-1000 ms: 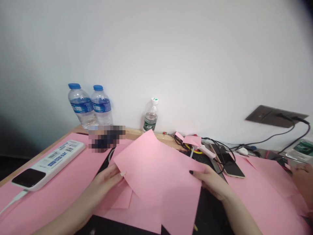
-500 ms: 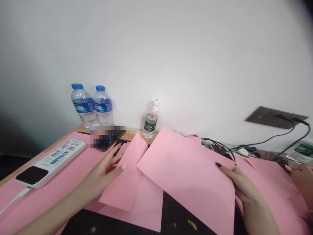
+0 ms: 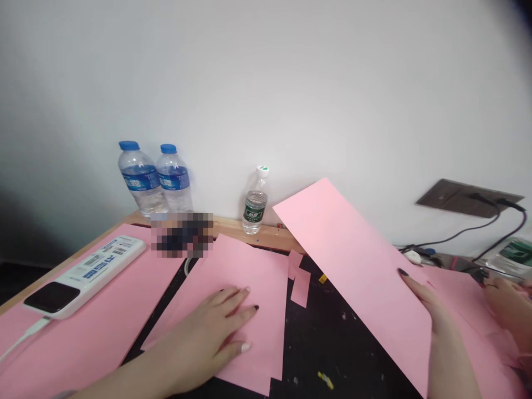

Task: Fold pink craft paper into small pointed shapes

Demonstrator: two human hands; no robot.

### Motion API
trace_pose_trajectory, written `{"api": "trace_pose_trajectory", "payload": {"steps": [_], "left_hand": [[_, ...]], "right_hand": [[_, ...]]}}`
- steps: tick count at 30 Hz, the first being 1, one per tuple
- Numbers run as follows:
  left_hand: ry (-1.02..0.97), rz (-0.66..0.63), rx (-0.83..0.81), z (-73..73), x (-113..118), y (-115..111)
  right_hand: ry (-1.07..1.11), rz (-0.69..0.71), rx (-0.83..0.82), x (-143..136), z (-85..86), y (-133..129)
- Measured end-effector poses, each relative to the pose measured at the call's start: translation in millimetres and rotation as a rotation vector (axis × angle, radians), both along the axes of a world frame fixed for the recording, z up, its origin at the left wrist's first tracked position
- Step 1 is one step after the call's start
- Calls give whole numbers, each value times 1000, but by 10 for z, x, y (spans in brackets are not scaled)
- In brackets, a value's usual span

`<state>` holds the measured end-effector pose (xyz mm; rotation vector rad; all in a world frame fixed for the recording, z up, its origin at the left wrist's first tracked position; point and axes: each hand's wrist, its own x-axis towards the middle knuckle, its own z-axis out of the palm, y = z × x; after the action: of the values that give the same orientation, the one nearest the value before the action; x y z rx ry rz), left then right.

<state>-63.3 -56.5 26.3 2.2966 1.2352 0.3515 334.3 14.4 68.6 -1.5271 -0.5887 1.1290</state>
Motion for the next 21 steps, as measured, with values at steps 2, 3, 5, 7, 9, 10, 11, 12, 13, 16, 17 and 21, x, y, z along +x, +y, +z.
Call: {"api": "trace_pose_trajectory", "payload": {"steps": [2, 3, 5, 7, 9, 10, 11, 12, 13, 16, 17, 21], "left_hand": [[15, 9, 74, -6, -37, 56], [18, 51, 119, -2, -74, 95], [49, 269, 236, 18, -179, 178], [144, 574, 300, 42, -300, 247], [216, 733, 227, 61, -400, 286], [204, 745, 166, 67, -434, 295], [183, 745, 115, 68, -454, 299], [150, 730, 68, 66, -464, 302], [114, 708, 30, 61, -464, 306], [26, 651, -32, 30, -447, 333], [3, 642, -41, 17, -440, 346], [-85, 663, -33, -36, -403, 380]], "right_hand": [[7, 13, -21, -7, 1, 22], [-1, 30, -26, -12, -3, 35], [-24, 93, -21, -40, -18, 56], [-10, 165, 0, -95, -42, 63], [45, 215, 21, -171, -69, 58], [75, 229, 29, -211, -82, 52], [101, 239, 36, -251, -91, 46], [122, 250, 41, -289, -98, 40], [135, 261, 44, -324, -101, 34], [155, 299, 46, -409, -97, 23], [157, 306, 47, -430, -94, 21], [157, 314, 44, -484, -101, 19]]}}
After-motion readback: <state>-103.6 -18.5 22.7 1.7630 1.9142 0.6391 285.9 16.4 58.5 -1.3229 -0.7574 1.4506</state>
